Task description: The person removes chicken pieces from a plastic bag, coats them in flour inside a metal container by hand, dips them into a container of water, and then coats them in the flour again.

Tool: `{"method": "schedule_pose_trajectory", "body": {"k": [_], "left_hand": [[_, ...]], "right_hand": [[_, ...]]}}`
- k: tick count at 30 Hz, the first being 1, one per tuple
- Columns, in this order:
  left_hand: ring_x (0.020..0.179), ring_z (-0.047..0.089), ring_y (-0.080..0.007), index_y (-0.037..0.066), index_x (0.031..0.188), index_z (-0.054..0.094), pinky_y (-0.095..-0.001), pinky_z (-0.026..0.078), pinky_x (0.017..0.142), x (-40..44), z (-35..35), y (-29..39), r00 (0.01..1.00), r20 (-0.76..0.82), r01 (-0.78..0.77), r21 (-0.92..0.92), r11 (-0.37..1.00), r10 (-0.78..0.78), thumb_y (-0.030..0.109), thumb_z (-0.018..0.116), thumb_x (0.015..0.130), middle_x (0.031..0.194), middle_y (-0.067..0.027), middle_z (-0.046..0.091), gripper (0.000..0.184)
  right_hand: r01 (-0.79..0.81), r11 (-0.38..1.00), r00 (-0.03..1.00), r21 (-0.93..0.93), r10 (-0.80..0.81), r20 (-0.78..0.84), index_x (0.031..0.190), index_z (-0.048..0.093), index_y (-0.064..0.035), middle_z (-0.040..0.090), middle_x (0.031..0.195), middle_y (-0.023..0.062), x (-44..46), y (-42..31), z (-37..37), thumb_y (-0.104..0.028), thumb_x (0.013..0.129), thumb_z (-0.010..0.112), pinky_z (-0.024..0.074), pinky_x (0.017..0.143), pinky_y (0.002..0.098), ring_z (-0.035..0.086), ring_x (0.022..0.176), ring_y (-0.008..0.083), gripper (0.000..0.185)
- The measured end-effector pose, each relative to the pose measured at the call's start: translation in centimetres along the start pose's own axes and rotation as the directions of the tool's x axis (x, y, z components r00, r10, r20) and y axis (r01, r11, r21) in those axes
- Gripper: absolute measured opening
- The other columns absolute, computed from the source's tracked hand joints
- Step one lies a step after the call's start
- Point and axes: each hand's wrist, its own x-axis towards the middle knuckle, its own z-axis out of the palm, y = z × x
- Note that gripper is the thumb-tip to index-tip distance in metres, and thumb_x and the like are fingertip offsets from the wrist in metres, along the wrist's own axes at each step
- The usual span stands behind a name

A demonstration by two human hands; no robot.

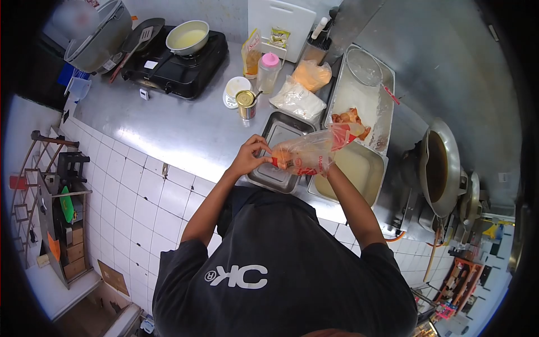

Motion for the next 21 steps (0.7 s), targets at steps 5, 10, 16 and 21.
{"method": "schedule_pose_trajectory", "body": {"k": [5,10,16,21], "left_hand": [[0.074,0.047,-0.0121,0.006,0.087,0.07,-0.0267,0.041,0.065,0.5,0.9,-0.1,0.999,-0.039,0.025,0.053,0.998,-0.023,0.013,0.083,0.076,0.101,-0.0019,0.054,0.018],[0.072,0.047,-0.0123,0.006,0.09,0.071,-0.0273,0.041,0.063,0.6,1.3,1.1,0.991,-0.134,0.031,0.039,0.999,-0.026,0.018,0.083,0.077,0.099,-0.0034,0.054,0.021],[0.061,0.044,-0.0094,0.006,0.091,0.072,-0.0279,0.039,0.056,0.3,-0.1,-1.0,0.949,0.037,0.306,0.125,0.944,-0.313,0.022,0.082,0.081,0.073,-0.0001,0.052,0.021],[0.062,0.043,-0.0083,0.006,0.087,0.07,-0.025,0.041,0.064,-1.3,0.2,-3.7,0.899,-0.017,0.431,-0.141,0.891,-0.437,0.022,0.078,0.087,0.065,0.0051,0.05,0.018]], "right_hand": [[0.002,1.0,1.0,0.02,-0.001,-0.019,0.124,0.062,-0.0114,0.066,0.118,0.0112,0.1,0.2,0.1,-0.022,0.086,0.067,0.0501,0.092,0.0374,0.064,0.104,0.0259,0.04],[0.072,0.993,0.997,0.095,-0.068,-0.04,0.124,0.062,-0.0113,0.066,0.117,0.0116,0.4,0.8,0.7,-0.021,0.087,0.067,0.0505,0.091,0.0376,0.064,0.103,0.0263,0.039],[0.179,0.956,0.983,0.231,-0.162,-0.091,0.123,0.062,-0.0112,0.066,0.115,0.0121,1.8,1.7,3.1,-0.021,0.088,0.066,0.051,0.09,0.0379,0.065,0.102,0.0268,0.037],[0.237,0.926,0.966,0.293,-0.194,-0.169,0.123,0.062,-0.011,0.067,0.114,0.0126,2.5,5.3,5.3,-0.02,0.089,0.065,0.0514,0.089,0.0381,0.065,0.101,0.0272,0.036]]}}
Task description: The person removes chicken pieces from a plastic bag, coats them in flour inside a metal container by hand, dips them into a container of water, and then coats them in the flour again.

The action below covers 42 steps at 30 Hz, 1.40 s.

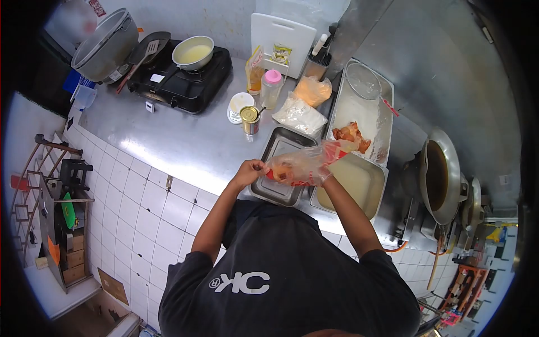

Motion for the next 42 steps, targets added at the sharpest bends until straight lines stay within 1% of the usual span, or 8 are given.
{"method": "schedule_pose_trajectory", "body": {"k": [7,13,20,26,33,35,39,42], "left_hand": [[0.058,0.046,-0.0074,0.004,0.089,0.072,-0.0239,0.037,0.053,-2.7,-2.5,-1.4,0.866,0.16,0.499,-0.214,0.84,-0.474,0.036,0.07,0.092,0.071,0.0028,0.059,0.032],[0.068,0.063,-0.0126,0.002,0.083,0.076,-0.03,0.049,0.06,-3.2,-1.5,-4.0,0.917,0.286,0.204,0.265,0.942,-0.279,0.046,0.065,0.093,0.072,-0.0061,0.069,0.047],[0.082,0.071,-0.0308,0.003,0.105,0.068,-0.0409,0.054,0.078,-1.8,-1.8,-1.7,0.975,-0.042,0.193,0.659,0.727,-0.22,0.062,0.06,0.088,0.083,-0.0169,0.072,0.062],[0.062,0.063,-0.016,0.002,0.137,0.045,-0.0312,0.051,0.06,-0.8,-0.9,-2.7,0.978,0.127,0.123,0.292,0.949,-0.166,0.03,0.066,0.094,0.072,-0.0107,0.067,0.056],[0.048,0.058,-0.0117,-0.001,0.138,0.044,-0.0282,0.046,0.045,-2.3,-4.1,-3.2,0.981,0.121,0.111,0.301,0.947,-0.153,0.016,0.064,0.096,0.063,-0.0081,0.063,0.049],[0.051,0.062,-0.0137,0.0,0.139,0.044,-0.0287,0.048,0.045,-2.9,-5.9,-3.6,0.981,0.063,0.147,0.366,0.919,-0.182,0.018,0.066,0.095,0.068,-0.0118,0.067,0.053],[0.062,0.07,-0.0223,0.003,0.14,0.048,-0.0343,0.053,0.054,-4.1,-7.8,-0.2,0.964,-0.081,0.245,0.64,0.728,-0.252,0.032,0.073,0.089,0.089,-0.019,0.072,0.064],[0.076,0.068,-0.0245,0.006,0.133,0.057,-0.0361,0.053,0.069,-4.3,-5.8,9.2,0.998,-0.049,0.06,0.586,0.808,-0.039,0.032,0.07,0.091,0.097,-0.0187,0.071,0.051]], "right_hand": [[-0.298,0.912,0.938,-0.283,0.335,0.093,0.112,0.064,-0.0086,0.07,0.098,0.0094,-1.6,-15.8,-14.5,-0.024,0.088,0.07,0.0535,0.081,0.0385,0.067,0.091,0.0243,0.028],[-0.73,0.684,0.671,0.018,0.72,-0.175,0.108,0.064,-0.0059,0.07,0.094,0.0152,-3.5,-18.7,-23.4,-0.016,0.082,0.07,0.0528,0.08,0.0392,0.067,0.086,0.0331,0.029],[-0.563,0.705,0.821,-0.432,0.416,-0.393,0.11,0.066,-0.0025,0.068,0.107,0.0197,-6.3,-8.7,-21.9,-0.014,0.078,0.069,0.0504,0.092,0.0417,0.064,0.104,0.0349,0.034],[-0.174,0.866,0.868,0.469,0.36,-0.342,0.121,0.067,-0.0048,0.066,0.118,0.0099,-7.1,-14.3,-9.6,-0.021,0.096,0.062,0.0482,0.097,0.0332,0.062,0.11,0.0197,0.03],[-0.122,0.808,0.909,0.577,0.325,-0.262,0.128,0.061,-0.006,0.059,0.132,0.009,-4.6,-17.1,-2.7,-0.028,0.101,0.058,0.0475,0.102,0.0349,0.057,0.121,0.0203,0.036],[0.235,0.114,0.871,0.965,0.416,-0.261,0.14,0.051,-0.0096,0.048,0.147,0.0136,-3.4,-16.5,-2.5,-0.035,0.103,0.051,0.0478,0.104,0.0415,0.053,0.129,0.0301,0.045],[0.585,-0.554,0.802,0.593,0.286,-0.524,0.153,0.035,-0.0314,0.019,0.164,0.0123,-2.4,-17.0,-2.7,-0.07,0.095,0.036,0.0297,0.113,0.0633,0.019,0.149,0.0377,0.07],[0.618,-0.549,0.772,0.563,0.289,-0.565,0.153,0.032,-0.0406,0.008,0.166,0.012,-2.6,-17.7,-3.8,-0.08,0.089,0.034,0.0175,0.113,0.071,0.0,0.151,0.042,0.075]]}}
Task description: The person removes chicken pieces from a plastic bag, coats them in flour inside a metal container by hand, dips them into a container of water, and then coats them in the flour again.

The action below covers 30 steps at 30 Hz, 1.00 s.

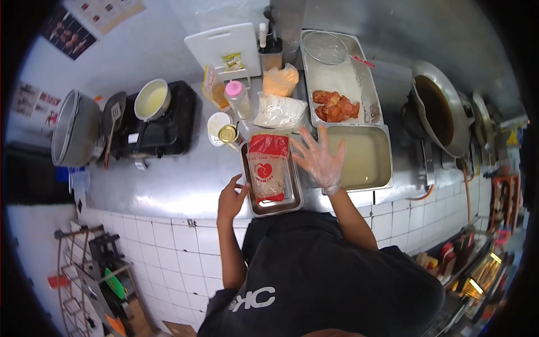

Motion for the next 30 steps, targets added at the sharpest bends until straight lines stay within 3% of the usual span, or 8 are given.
{"method": "schedule_pose_trajectory", "body": {"k": [3,4,10,13,19,23,25,30], "left_hand": [[0.07,0.059,-0.0113,0.004,0.131,0.057,-0.0285,0.049,0.061,1.8,2.5,-0.2,0.964,-0.038,-0.25,-0.454,0.855,0.262,0.018,0.058,0.1,0.096,-0.0068,0.069,0.033],[0.076,0.058,-0.0073,0.005,0.132,0.056,-0.0245,0.048,0.065,1.3,2.8,0.3,0.977,0.08,-0.111,-0.607,0.787,0.2,0.017,0.055,0.102,0.096,-0.0029,0.068,0.032],[0.087,0.057,-0.008,0.005,0.136,0.053,-0.0237,0.046,0.077,-2.0,5.8,3.0,0.96,0.279,0.178,-0.694,0.697,0.033,0.023,0.056,0.101,0.104,-0.0046,0.067,0.039],[0.087,0.057,-0.0113,0.002,0.14,0.049,-0.024,0.046,0.076,-0.2,8.8,7.5,0.94,0.297,0.155,-0.81,0.565,0.168,0.029,0.058,0.1,0.103,-0.0058,0.065,0.049],[0.086,0.057,-0.0111,0.006,0.139,0.051,-0.0258,0.046,0.077,15.5,16.8,25.2,0.762,0.453,0.013,-0.725,0.688,0.463,0.041,0.051,0.102,0.102,-0.0044,0.064,0.05],[0.082,0.057,-0.01,0.016,0.14,0.051,-0.0256,0.046,0.074,29.6,27.4,33.1,0.761,0.537,0.29,-0.784,0.549,0.363,0.04,0.051,0.102,0.114,-0.0031,0.06,0.045],[0.078,0.054,-0.012,0.022,0.136,0.055,-0.0273,0.045,0.067,37.2,33.3,34.1,0.774,0.595,0.522,-0.793,0.314,0.216,0.041,0.054,0.101,0.114,-0.0031,0.057,0.04],[0.07,0.042,-0.0126,0.025,0.111,0.06,-0.0286,0.038,0.058,48.7,42.3,38.1,0.902,0.425,0.427,-0.904,0.017,-0.071,0.047,0.066,0.092,0.089,0.0007,0.043,0.029]], "right_hand": [[0.01,0.997,0.995,-0.075,-0.003,0.095,0.156,0.027,-0.0348,0.002,0.166,0.0148,0.8,-2.4,0.8,-0.079,0.085,0.044,0.0202,0.113,0.0701,-0.007,0.15,0.0444,0.085],[0.014,0.995,0.996,-0.097,-0.005,0.094,0.156,0.027,-0.0348,0.002,0.166,0.0148,1.1,-4.0,1.3,-0.079,0.085,0.044,0.0202,0.113,0.0701,-0.007,0.15,0.0444,0.085],[0.0,0.961,0.974,-0.277,0.063,0.219,0.156,0.028,-0.0323,-0.002,0.165,0.018,2.5,-16.3,4.9,-0.065,0.082,0.067,0.024,0.108,0.0748,-0.004,0.149,0.0494,0.089],[-0.01,0.966,0.959,-0.257,0.082,0.272,0.157,0.023,-0.0333,-0.004,0.165,0.0176,2.8,-20.7,5.0,-0.065,0.082,0.067,0.0255,0.108,0.0749,-0.001,0.149,0.0494,0.092],[-0.014,1.0,0.995,0.008,0.013,0.099,0.15,0.041,-0.0266,0.044,0.15,0.0183,0.0,-26.4,-0.7,-0.066,0.099,0.033,0.0403,0.104,0.0638,0.045,0.134,0.0443,0.065],[-0.029,0.999,1.0,0.013,0.03,-0.007,0.132,0.059,-0.0179,0.058,0.136,0.0167,-4.3,-29.3,-3.3,-0.06,0.102,0.028,0.0433,0.1,0.0617,0.055,0.124,0.0418,0.06],[-0.049,0.998,0.997,0.043,0.052,-0.06,0.127,0.061,-0.0162,0.06,0.133,0.0168,-6.5,-30.2,-3.5,-0.059,0.102,0.03,0.0434,0.1,0.0615,0.057,0.122,0.041,0.059],[-0.042,0.974,0.93,-0.221,-0.043,-0.366,0.121,0.064,-0.0146,0.064,0.121,0.016,-10.0,-31.8,-2.3,-0.056,0.1,0.041,0.0507,0.091,0.0582,0.06,0.114,0.038,0.052]]}}
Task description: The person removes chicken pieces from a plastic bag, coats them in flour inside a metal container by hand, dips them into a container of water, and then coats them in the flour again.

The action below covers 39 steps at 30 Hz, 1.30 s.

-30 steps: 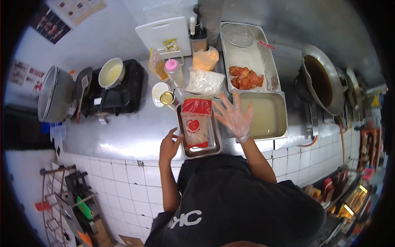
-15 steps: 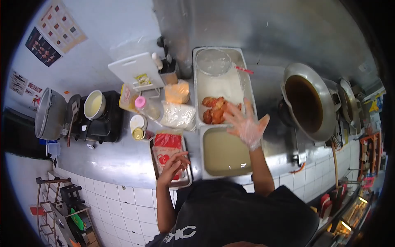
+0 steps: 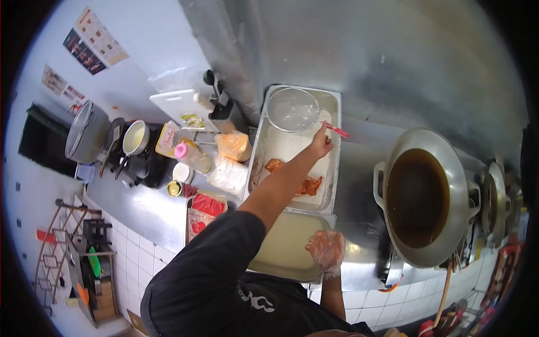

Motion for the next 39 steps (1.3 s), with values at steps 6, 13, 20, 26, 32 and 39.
{"method": "schedule_pose_trajectory", "body": {"k": [6,13,20,26,32,39], "left_hand": [[0.073,0.044,-0.01,0.021,0.103,0.059,-0.033,0.042,0.064,-4.4,1.2,-1.5,0.925,-0.012,-0.359,0.306,0.882,0.38,0.032,0.057,0.098,0.084,0.003,0.048,0.013],[0.077,0.052,-0.0131,0.01,0.101,0.056,-0.0285,0.048,0.082,-33.6,-14.0,1.4,0.877,0.475,-0.241,0.309,0.92,0.071,0.039,0.05,0.104,0.08,0.0016,0.049,0.03],[0.07,0.061,-0.0126,0.002,0.103,0.058,-0.03,0.053,0.064,-58.0,-31.8,5.5,0.992,0.126,-0.101,0.775,0.624,0.005,0.032,0.045,0.107,0.078,-0.0041,0.059,0.033],[0.073,0.06,-0.0122,0.005,0.105,0.061,-0.0301,0.054,0.068,-59.5,-42.9,3.3,0.989,0.027,-0.119,0.725,0.678,0.145,0.035,0.049,0.105,0.082,-0.0023,0.058,0.032],[0.077,0.063,-0.0156,0.0,0.106,0.064,-0.0323,0.054,0.068,-57.6,-46.9,2.4,0.96,0.019,-0.15,0.88,0.452,0.281,0.032,0.055,0.102,0.088,-0.005,0.064,0.034],[0.093,0.065,-0.0377,0.001,0.111,0.065,-0.0486,0.053,0.077,-58.8,-35.6,2.5,0.66,-0.139,0.397,0.899,-0.186,0.739,0.029,0.066,0.09,0.101,-0.0219,0.067,0.035]], "right_hand": [[0.049,0.996,0.996,-0.069,-0.054,-0.064,0.112,0.064,-0.0181,0.065,0.118,0.0121,-0.9,-0.3,0.0,-0.049,0.1,0.049,0.0514,0.083,0.0529,0.063,0.102,0.0359,0.036],[0.092,0.98,0.993,-0.174,-0.104,-0.058,0.118,0.059,-0.0145,0.06,0.125,0.0162,-2.8,0.8,0.8,-0.041,0.099,0.054,0.0542,0.087,0.057,0.061,0.107,0.0377,0.033],[0.099,0.946,0.995,-0.308,-0.091,0.039,0.12,0.058,-0.0153,0.059,0.127,0.0159,-3.5,3.5,2.6,-0.037,0.102,0.05,0.0537,0.086,0.0546,0.061,0.11,0.037,0.029],[0.085,0.946,0.994,-0.312,-0.059,0.092,0.124,0.057,-0.0145,0.058,0.131,0.0168,-1.9,6.9,3.9,-0.04,0.102,0.049,0.0535,0.088,0.0507,0.06,0.113,0.0367,0.035],[0.012,0.918,0.998,-0.397,0.011,0.056,0.126,0.056,-0.0107,0.059,0.129,0.0171,-1.9,8.5,5.2,-0.043,0.102,0.048,0.0544,0.087,0.0466,0.06,0.113,0.0356,0.04],[0.005,0.9,0.998,-0.436,0.019,0.053,0.127,0.055,-0.0085,0.06,0.127,0.0172,-1.3,7.1,4.4,-0.041,0.101,0.053,0.0541,0.089,0.0461,0.06,0.113,0.0355,0.042]]}}
